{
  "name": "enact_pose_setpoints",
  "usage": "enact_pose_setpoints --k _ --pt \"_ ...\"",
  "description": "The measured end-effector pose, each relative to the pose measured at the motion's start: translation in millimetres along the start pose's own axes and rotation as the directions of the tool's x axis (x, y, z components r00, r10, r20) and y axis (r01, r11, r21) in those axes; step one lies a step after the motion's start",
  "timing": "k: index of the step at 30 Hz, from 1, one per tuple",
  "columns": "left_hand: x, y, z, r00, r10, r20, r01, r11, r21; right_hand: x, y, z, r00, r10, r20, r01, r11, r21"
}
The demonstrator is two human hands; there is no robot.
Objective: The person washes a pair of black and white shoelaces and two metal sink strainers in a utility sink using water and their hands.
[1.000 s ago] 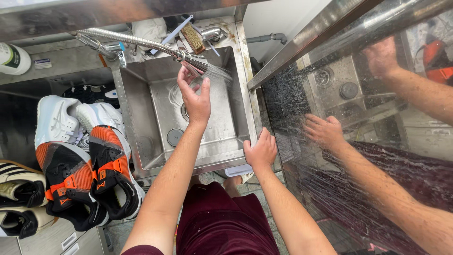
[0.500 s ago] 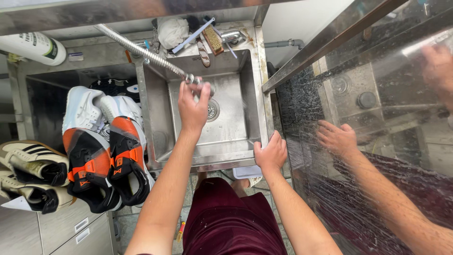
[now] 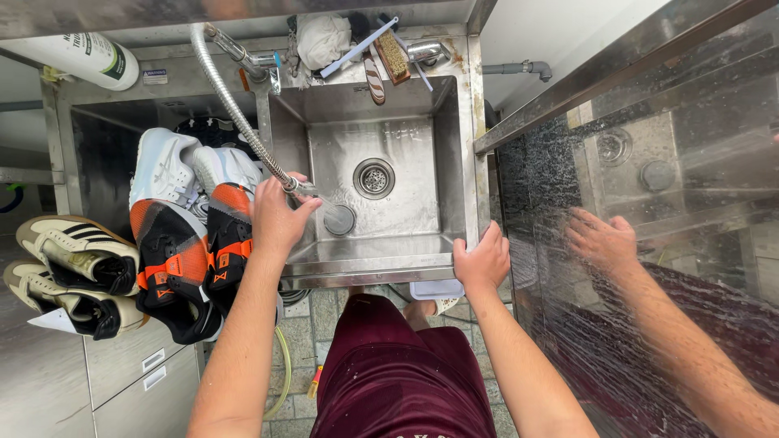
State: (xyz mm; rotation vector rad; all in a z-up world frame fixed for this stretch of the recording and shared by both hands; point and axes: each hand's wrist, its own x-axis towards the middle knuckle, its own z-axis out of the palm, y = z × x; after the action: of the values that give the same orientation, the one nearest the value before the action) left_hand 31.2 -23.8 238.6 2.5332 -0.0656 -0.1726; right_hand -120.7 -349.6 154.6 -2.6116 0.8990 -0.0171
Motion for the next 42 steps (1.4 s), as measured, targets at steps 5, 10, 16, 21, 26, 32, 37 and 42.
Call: enact_pose_setpoints --k 5,10,16,21,26,32,37,42 --pt "15.2 -14.8 2.2 0.994 -0.05 -0.101 0.059 0.994 0.095 -2.1 -1.5 -1.4 1.0 0.007 0.018 -0.007 1.0 -0.002" --pt "42.0 -15.6 17.7 0.984 0.041 -0.172 -0.027 0.996 0.086 -2.4 -1.1 2.2 1.0 0.008 0.006 -0.008 1.0 -0.013" --pt "77.5 -25.2 41.2 0.93 0.131 -0.342 -0.052 0.972 0.23 -3.3 -3.2 3.1 1.0 -0.016 -0.027 0.015 1.0 -0.022" --pt "82.6 -31.5 65.8 0.904 0.138 -0.405 -0.063 0.979 0.192 -3.7 -2.7 3.5 1.0 0.009 -0.004 -0.009 1.0 -0.01" --pt "69.0 -24.2 71.4 0.947 0.059 -0.316 -0.044 0.998 0.053 -4.5 0.8 4.1 1.0 -0.002 -0.007 0.002 1.0 0.009" --pt "58.1 -13.5 72.4 0.957 0.045 -0.287 -0.059 0.998 -0.038 -5.2 2.6 3.8 1.0 -0.016 -0.026 0.017 1.0 0.022" --pt "69.9 -4.7 80.1 0.936 0.105 -0.337 -0.117 0.993 -0.017 -3.8 1.1 3.6 1.0 -0.011 -0.022 0.011 1.0 0.003" --pt "98.5 24.0 106.1 0.908 0.11 -0.405 -0.174 0.977 -0.125 -2.2 3.7 6.1 1.0 0.001 -0.023 0.0 1.0 0.022"
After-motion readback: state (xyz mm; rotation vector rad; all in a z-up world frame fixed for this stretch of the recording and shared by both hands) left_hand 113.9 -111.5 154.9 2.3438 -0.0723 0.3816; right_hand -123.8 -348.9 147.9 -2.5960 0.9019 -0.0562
